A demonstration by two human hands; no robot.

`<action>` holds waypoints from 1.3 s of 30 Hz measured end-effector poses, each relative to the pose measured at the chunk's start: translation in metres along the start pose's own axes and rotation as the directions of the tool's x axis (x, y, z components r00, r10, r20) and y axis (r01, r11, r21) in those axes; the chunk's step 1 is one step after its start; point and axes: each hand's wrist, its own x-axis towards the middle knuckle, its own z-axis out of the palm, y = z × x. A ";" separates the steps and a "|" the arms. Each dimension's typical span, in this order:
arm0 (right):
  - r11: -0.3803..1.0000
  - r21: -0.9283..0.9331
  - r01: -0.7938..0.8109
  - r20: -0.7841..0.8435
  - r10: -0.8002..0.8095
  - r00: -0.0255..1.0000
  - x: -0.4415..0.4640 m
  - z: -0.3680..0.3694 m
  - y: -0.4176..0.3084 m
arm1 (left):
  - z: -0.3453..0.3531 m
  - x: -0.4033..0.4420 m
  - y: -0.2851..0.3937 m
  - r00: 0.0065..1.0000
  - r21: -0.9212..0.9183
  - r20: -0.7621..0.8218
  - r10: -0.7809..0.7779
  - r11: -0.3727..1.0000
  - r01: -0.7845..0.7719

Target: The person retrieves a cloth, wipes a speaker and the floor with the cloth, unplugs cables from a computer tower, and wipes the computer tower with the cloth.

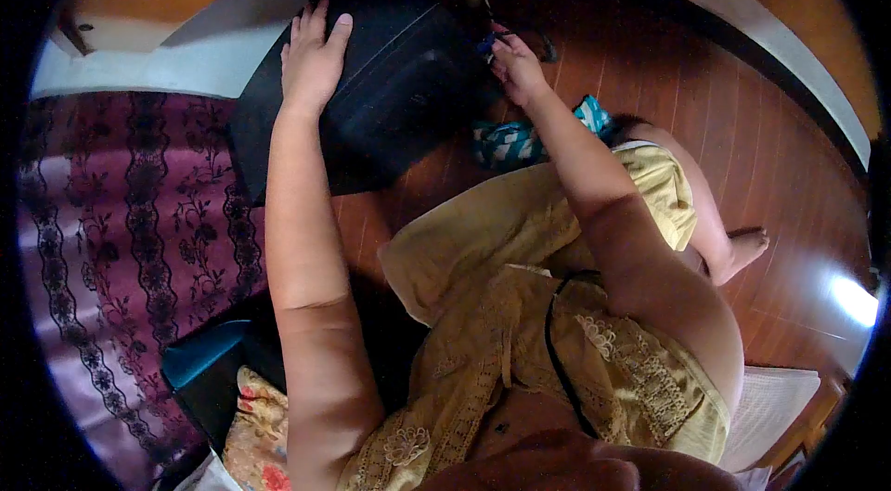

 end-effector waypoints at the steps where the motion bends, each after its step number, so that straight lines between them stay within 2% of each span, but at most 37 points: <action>1: 1.000 0.004 0.019 -0.012 -0.019 1.000 0.000 0.002 0.000 | 0.001 0.000 -0.001 1.000 -0.001 -0.002 -0.002 1.000 0.002; 3: 0.999 0.008 0.036 -0.025 -0.036 0.999 -0.003 0.004 -0.002 | 0.002 0.001 -0.003 1.000 0.010 -0.004 0.012 1.000 -0.012; 6: 0.999 -0.041 0.028 0.040 -0.026 0.999 -0.006 0.001 -0.004 | 0.003 0.001 -0.005 1.000 0.018 0.003 -0.002 1.000 0.002; 8: 1.000 0.028 -0.003 0.075 0.001 0.997 0.000 -0.004 -0.001 | 0.004 0.000 -0.003 1.000 0.026 0.003 -0.007 1.000 0.007; 11: 1.000 0.011 0.025 0.013 -0.026 1.000 -0.009 0.009 -0.009 | 0.002 0.001 -0.002 1.000 0.030 0.004 -0.007 1.000 0.007; 24: 0.999 0.032 -0.002 0.019 0.002 1.000 -0.006 0.008 -0.010 | 0.003 0.002 -0.004 1.000 0.033 0.012 0.000 0.999 0.000; 30: 0.999 0.038 -0.011 0.080 0.008 0.997 -0.006 0.004 -0.012 | 0.005 0.002 -0.005 1.000 0.030 -0.002 0.012 0.999 -0.012; 33: 0.992 0.127 -0.014 0.094 0.002 0.996 -0.007 0.003 -0.013 | 0.004 0.003 -0.006 1.000 0.020 -0.003 0.023 1.000 -0.022; 35: 0.975 0.221 -0.029 0.181 -0.012 0.983 -0.014 0.008 -0.021 | 0.004 0.002 -0.005 1.000 0.027 -0.007 0.019 0.999 -0.019; 39: 0.979 0.203 -0.010 0.141 -0.019 0.990 -0.006 -0.005 -0.010 | 0.004 0.004 -0.007 1.000 0.021 -0.002 0.017 1.000 -0.017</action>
